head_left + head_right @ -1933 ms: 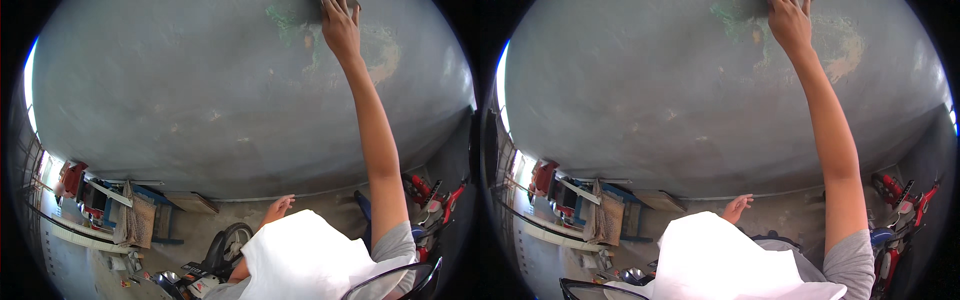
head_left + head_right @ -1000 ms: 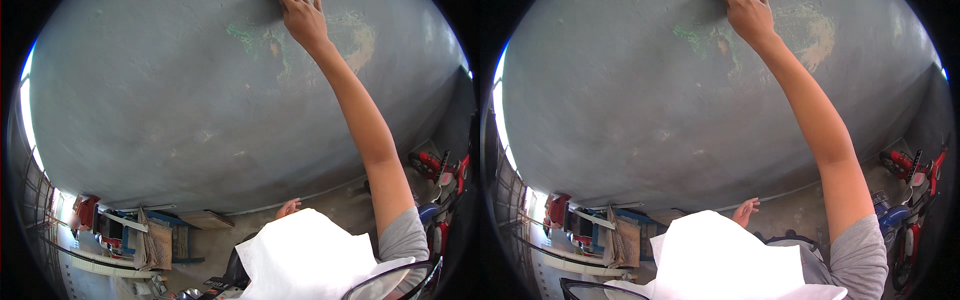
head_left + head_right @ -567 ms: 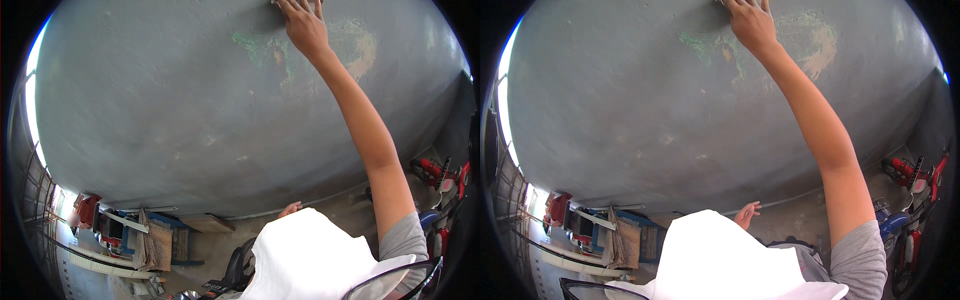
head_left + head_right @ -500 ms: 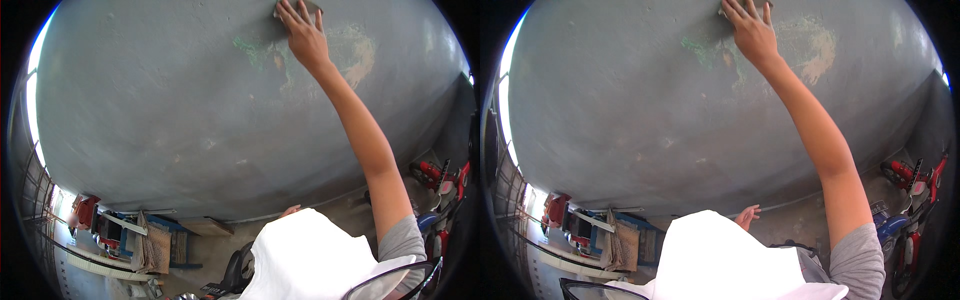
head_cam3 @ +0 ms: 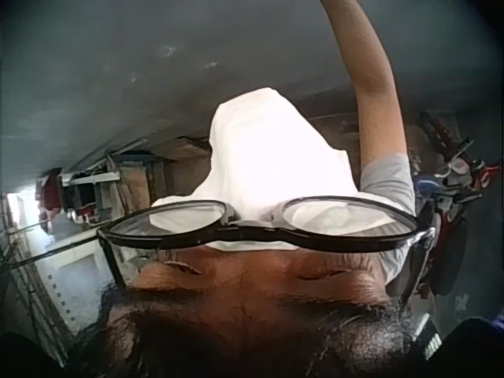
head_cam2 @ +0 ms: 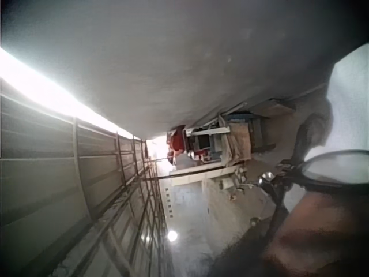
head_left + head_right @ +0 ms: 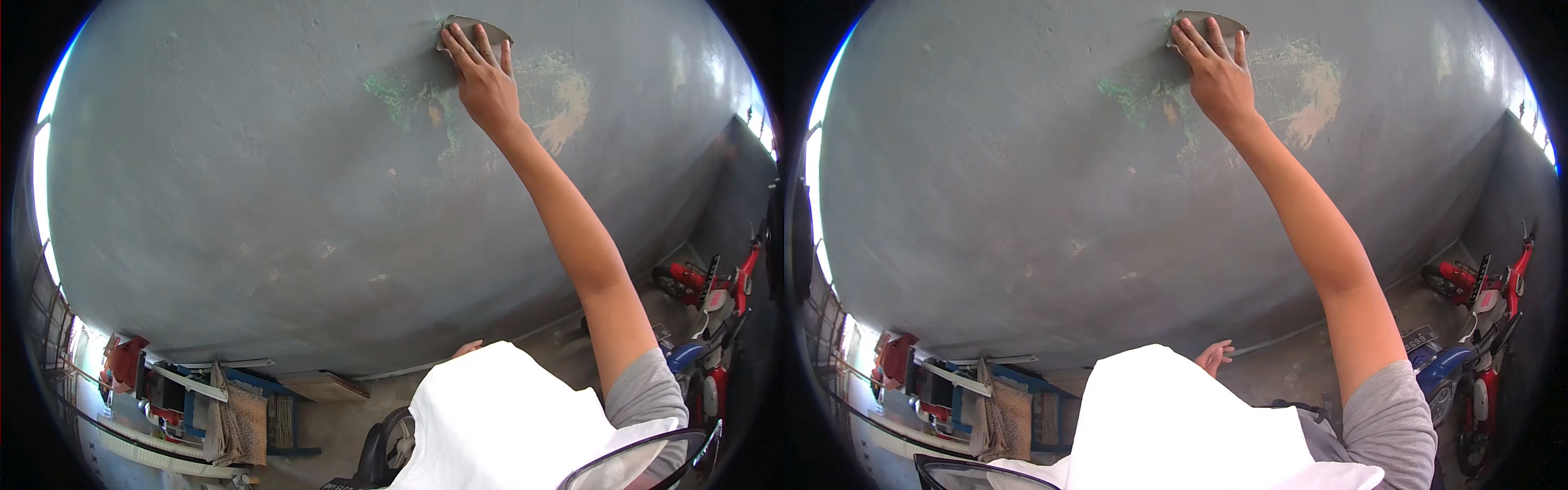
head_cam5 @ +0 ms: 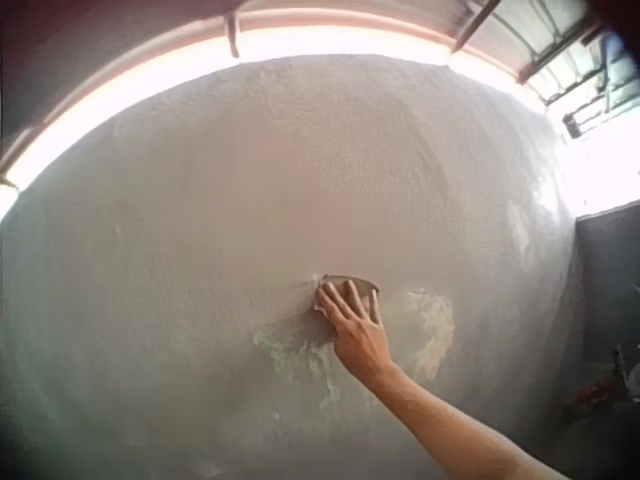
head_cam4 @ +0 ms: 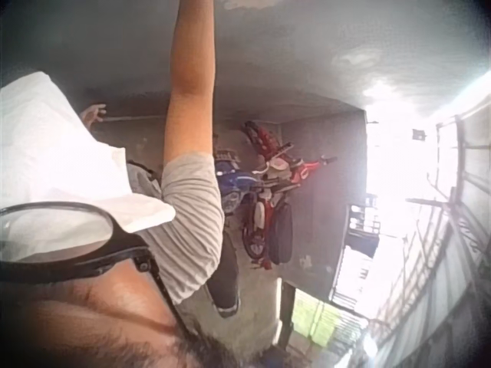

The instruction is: Sanding down a concrete wall by hand with sandpaper.

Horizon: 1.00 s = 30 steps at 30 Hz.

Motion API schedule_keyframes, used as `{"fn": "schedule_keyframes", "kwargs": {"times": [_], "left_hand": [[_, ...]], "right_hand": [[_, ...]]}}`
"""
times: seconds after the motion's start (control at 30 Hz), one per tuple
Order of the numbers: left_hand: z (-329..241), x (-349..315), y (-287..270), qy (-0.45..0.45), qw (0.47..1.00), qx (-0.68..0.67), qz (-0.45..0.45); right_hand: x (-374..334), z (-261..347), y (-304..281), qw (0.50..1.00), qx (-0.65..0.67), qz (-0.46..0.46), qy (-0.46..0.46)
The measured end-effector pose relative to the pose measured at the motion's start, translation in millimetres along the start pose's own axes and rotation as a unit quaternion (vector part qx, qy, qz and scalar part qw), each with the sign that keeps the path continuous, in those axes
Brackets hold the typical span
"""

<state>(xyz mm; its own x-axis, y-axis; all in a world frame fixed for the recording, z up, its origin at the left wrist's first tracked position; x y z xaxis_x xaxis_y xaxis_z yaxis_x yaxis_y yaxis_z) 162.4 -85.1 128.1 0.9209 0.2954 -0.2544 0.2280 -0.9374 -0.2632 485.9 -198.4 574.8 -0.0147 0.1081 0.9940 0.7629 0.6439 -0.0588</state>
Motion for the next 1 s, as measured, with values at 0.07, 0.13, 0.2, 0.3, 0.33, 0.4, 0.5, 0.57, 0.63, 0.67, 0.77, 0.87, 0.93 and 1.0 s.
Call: {"fn": "schedule_keyframes", "kwargs": {"times": [0.07,0.13,0.2,0.3,0.33,0.4,0.5,0.57,0.63,0.67,0.77,0.87,0.93,1.0], "left_hand": [[16.6,5.6,-3.6,0.002,1.0,0.02,0.014],[32.8,10.8,-9.8,0.012,0.999,0.022,0.02],[46.8,11.0,-8.7,0.035,0.999,0.028,0.024],[67.4,14.8,-4.7,0.073,0.997,0.028,0.023],[72.1,17.8,-3.6,0.087,0.995,0.03,0.025],[81.8,23.1,-1.7,0.113,0.993,0.033,0.026],[103.0,26.0,-13.0,0.147,0.988,0.047,0.029],[114.9,28.1,-14.1,0.17,0.984,0.051,0.03],[126.3,30.3,-15.3,0.194,0.979,0.055,0.029],[128.1,33.8,-14.4,0.207,0.976,0.056,0.027],[134.2,44.7,-11.4,0.247,0.966,0.064,0.028],[143.0,54.6,-17.9,0.285,0.955,0.079,0.033],[149.7,59.5,-23.2,0.307,0.947,0.088,0.034],[156.8,62.3,-26.8,0.329,0.939,0.094,0.031]], "right_hand": [[13.1,-0.7,5.2,1.0,-0.01,0.004,0.0],[23.6,0.2,6.8,1.0,-0.018,0.005,0.0],[29.0,2.6,2.5,1.0,-0.021,-0.003,0.004],[1.9,13.6,6.7,1.0,0.024,-0.005,0.012],[1.1,11.7,6.3,1.0,0.022,-0.005,0.01],[1.3,8.2,6.6,1.0,0.009,0.003,0.007],[22.8,7.5,4.6,1.0,0.002,-0.008,0.006],[23.8,11.1,4.6,1.0,0.002,-0.009,0.009],[17.5,15.7,5.2,1.0,0.003,-0.01,0.011],[8.0,19.9,6.7,1.0,0.005,0.008,0.009],[-5.7,20.7,9.6,1.0,0.016,0.024,0.012],[7.6,15.6,9.1,0.999,0.044,-0.012,0.015],[25.0,13.8,8.4,0.999,0.029,-0.031,-0.004],[28.4,21.1,7.5,0.999,0.028,-0.029,-0.001]]}}
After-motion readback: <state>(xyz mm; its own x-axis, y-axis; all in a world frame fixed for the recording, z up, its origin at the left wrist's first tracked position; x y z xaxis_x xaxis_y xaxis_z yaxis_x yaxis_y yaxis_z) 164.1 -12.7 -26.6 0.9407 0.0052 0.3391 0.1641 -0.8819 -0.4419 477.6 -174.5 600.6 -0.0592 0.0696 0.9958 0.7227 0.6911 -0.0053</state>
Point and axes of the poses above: each hand's wrist, its own x-axis towards the middle knuckle, its own y-axis out of the palm, z = x × y, the point moved 5 cm from there along x, towards the middle knuckle, and after that the axes turned 10 degrees about -y, right-handed, at the moved point
